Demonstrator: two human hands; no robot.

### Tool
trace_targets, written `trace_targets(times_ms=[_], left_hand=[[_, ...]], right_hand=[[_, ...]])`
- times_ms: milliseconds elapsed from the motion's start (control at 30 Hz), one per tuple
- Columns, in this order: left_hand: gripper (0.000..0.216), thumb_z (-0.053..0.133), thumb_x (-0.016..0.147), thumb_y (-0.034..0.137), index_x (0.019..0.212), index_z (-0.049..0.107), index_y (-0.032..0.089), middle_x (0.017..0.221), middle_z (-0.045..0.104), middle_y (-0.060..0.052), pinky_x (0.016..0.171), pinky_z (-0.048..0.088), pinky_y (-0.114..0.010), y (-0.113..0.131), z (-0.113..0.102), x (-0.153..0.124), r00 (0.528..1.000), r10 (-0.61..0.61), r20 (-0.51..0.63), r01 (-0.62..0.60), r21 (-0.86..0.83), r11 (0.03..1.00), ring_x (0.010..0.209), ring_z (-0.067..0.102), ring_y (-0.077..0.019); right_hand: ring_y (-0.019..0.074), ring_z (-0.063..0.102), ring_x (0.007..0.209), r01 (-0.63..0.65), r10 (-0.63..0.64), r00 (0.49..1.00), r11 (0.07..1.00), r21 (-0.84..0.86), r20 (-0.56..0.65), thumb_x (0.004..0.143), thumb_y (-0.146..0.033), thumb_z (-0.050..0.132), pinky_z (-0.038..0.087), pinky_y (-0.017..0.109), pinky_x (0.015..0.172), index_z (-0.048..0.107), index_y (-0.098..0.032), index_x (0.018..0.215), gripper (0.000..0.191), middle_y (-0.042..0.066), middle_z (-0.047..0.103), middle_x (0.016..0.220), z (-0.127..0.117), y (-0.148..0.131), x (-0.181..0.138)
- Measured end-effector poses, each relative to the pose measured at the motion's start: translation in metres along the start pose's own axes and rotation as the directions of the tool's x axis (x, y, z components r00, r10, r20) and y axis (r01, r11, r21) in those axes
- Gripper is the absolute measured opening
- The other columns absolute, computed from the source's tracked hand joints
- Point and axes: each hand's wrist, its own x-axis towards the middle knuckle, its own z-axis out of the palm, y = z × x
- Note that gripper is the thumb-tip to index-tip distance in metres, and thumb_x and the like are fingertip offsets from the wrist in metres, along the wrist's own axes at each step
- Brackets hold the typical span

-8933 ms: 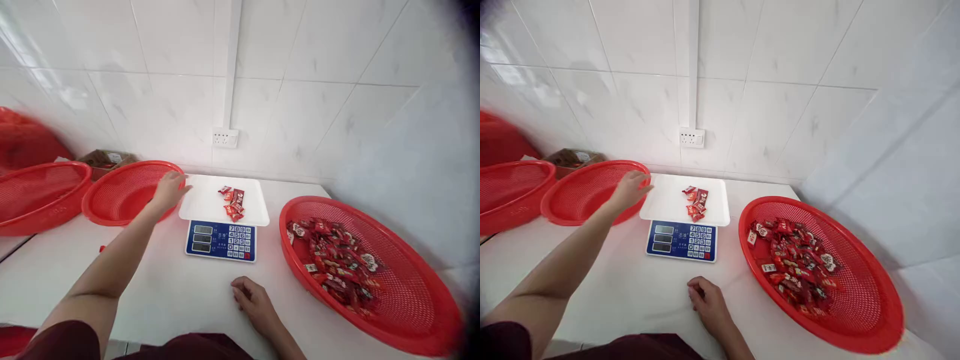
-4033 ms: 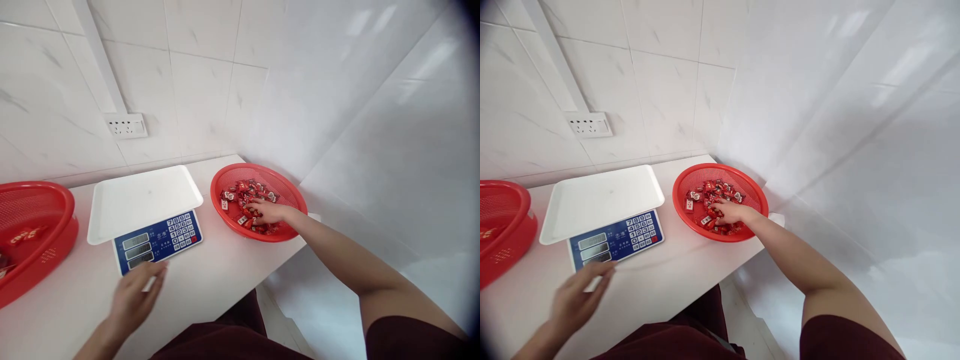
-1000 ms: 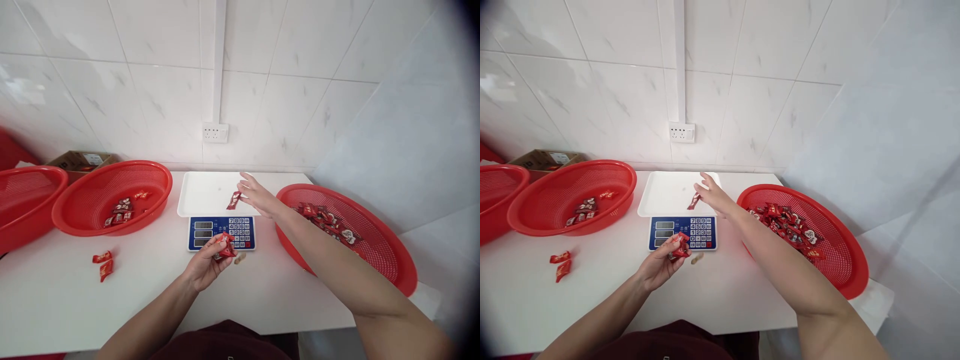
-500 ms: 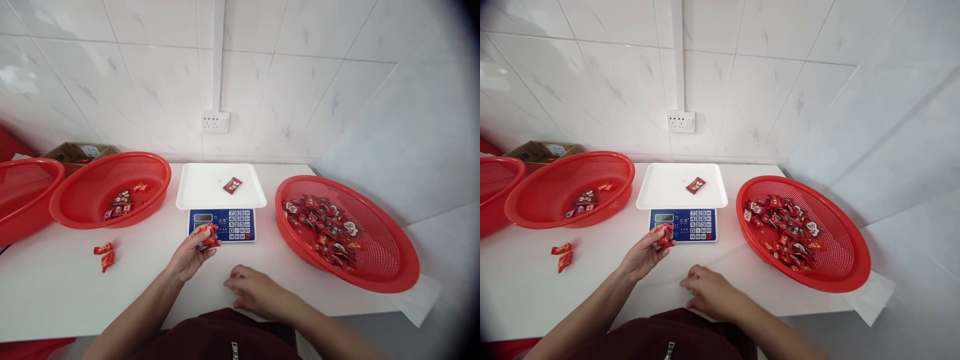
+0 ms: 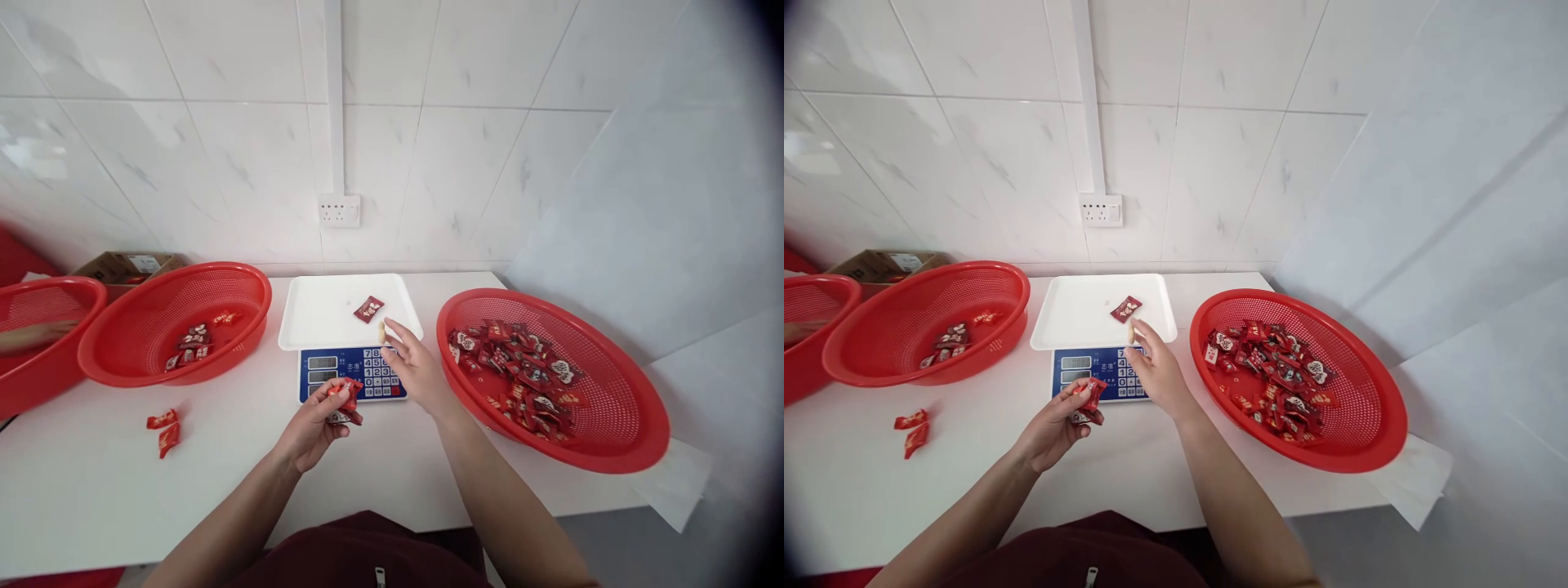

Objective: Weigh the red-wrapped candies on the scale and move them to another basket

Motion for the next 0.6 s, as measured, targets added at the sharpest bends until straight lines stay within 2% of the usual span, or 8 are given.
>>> trace_targets(times_ms=[67, 133, 233, 267, 333, 400, 500, 600], left_hand=[[0.033, 0.068, 0.073, 0.038, 0.098, 0.055, 0.022, 0.071, 0.058, 0.002, 0.045, 0.042, -0.016, 0.002, -0.002, -0.001, 1.0, 0.017, 0.012, -0.017, 0.022, 1.0, 0.063, 0.061, -0.011], [0.033, 0.068, 0.073, 0.038, 0.099, 0.056, 0.021, 0.071, 0.058, 0.002, 0.048, 0.04, -0.016, 0.005, -0.006, -0.003, 0.998, 0.046, 0.032, -0.048, 0.079, 0.996, 0.063, 0.06, -0.0102], [0.031, 0.069, 0.072, 0.037, 0.094, 0.058, 0.018, 0.069, 0.058, 0.001, 0.05, 0.039, -0.017, 0.008, -0.005, -0.004, 0.992, 0.108, 0.07, -0.122, 0.246, 0.962, 0.062, 0.057, -0.0099], [0.03, 0.069, 0.072, 0.036, 0.092, 0.057, 0.018, 0.069, 0.058, 0.001, 0.05, 0.039, -0.018, 0.009, -0.003, -0.004, 0.987, 0.133, 0.089, -0.154, 0.312, 0.937, 0.062, 0.057, -0.0104], [0.027, 0.067, 0.073, 0.037, 0.088, 0.055, 0.017, 0.068, 0.059, 0.001, 0.051, 0.039, -0.02, 0.009, 0.003, -0.001, 0.976, 0.179, 0.123, -0.215, 0.425, 0.88, 0.062, 0.056, -0.0115], [0.027, 0.066, 0.074, 0.036, 0.086, 0.05, 0.018, 0.069, 0.06, 0.001, 0.052, 0.04, -0.021, 0.008, 0.01, 0.001, 0.969, 0.211, 0.127, -0.246, 0.476, 0.845, 0.063, 0.056, -0.0119], [0.028, 0.066, 0.073, 0.035, 0.085, 0.045, 0.019, 0.072, 0.06, 0.002, 0.053, 0.042, -0.022, 0.006, 0.017, 0.005, 0.971, 0.194, 0.142, -0.238, 0.447, 0.862, 0.064, 0.057, -0.0124], [0.025, 0.065, 0.074, 0.034, 0.082, 0.047, 0.018, 0.07, 0.061, 0.001, 0.053, 0.042, -0.022, 0.01, 0.023, 0.007, 0.964, 0.195, 0.178, -0.254, 0.416, 0.873, 0.06, 0.057, -0.0117]], right_hand=[[0.022, 0.034, 0.129, 0.073, -0.074, 0.996, 0.996, -0.047, -0.039, 0.081, -0.036, 0.055, 0.039, 0.039, 0.099, 0.043, -0.029, 0.128, 0.049, 0.005, 0.033, 0.143, 0.001, -0.002, 0.006], [0.0223, 0.044, 0.12, 0.064, -0.066, 0.997, 0.996, -0.069, -0.033, 0.082, -0.037, 0.054, 0.043, 0.039, 0.095, 0.05, -0.026, 0.123, 0.043, 0.008, 0.043, 0.135, 0.005, 0.002, -0.001], [0.0185, 0.061, 0.087, -0.095, 0.091, 0.985, 0.995, 0.021, 0.149, 0.081, -0.038, 0.055, 0.052, 0.035, 0.075, 0.054, -0.022, 0.116, 0.038, 0.009, 0.061, 0.107, 0.015, 0.011, -0.022], [0.0168, 0.062, 0.078, -0.144, 0.132, 0.969, 0.989, 0.043, 0.208, 0.08, -0.038, 0.056, 0.052, 0.033, 0.069, 0.054, -0.021, 0.115, 0.039, 0.007, 0.063, 0.099, 0.018, 0.013, -0.029], [0.0148, 0.061, 0.071, -0.183, 0.159, 0.955, 0.98, 0.073, 0.251, 0.078, -0.036, 0.06, 0.051, 0.03, 0.064, 0.057, -0.02, 0.11, 0.036, 0.004, 0.064, 0.089, 0.022, 0.014, -0.037], [0.0136, 0.06, 0.066, -0.189, 0.161, 0.963, 0.975, 0.115, 0.214, 0.078, -0.035, 0.06, 0.05, 0.029, 0.062, 0.06, -0.018, 0.1, 0.028, 0.002, 0.064, 0.078, 0.023, 0.013, -0.039], [0.0126, 0.058, 0.061, -0.221, 0.197, 0.971, 0.957, 0.189, 0.138, 0.077, -0.038, 0.06, 0.049, 0.027, 0.058, 0.06, -0.016, 0.089, 0.025, 0.0, 0.062, 0.069, 0.019, 0.013, -0.035], [0.0125, 0.059, 0.061, -0.237, 0.219, 0.97, 0.946, 0.222, 0.102, 0.076, -0.04, 0.062, 0.05, 0.029, 0.061, 0.06, -0.016, 0.094, 0.03, 0.002, 0.063, 0.076, 0.013, 0.014, -0.034]])
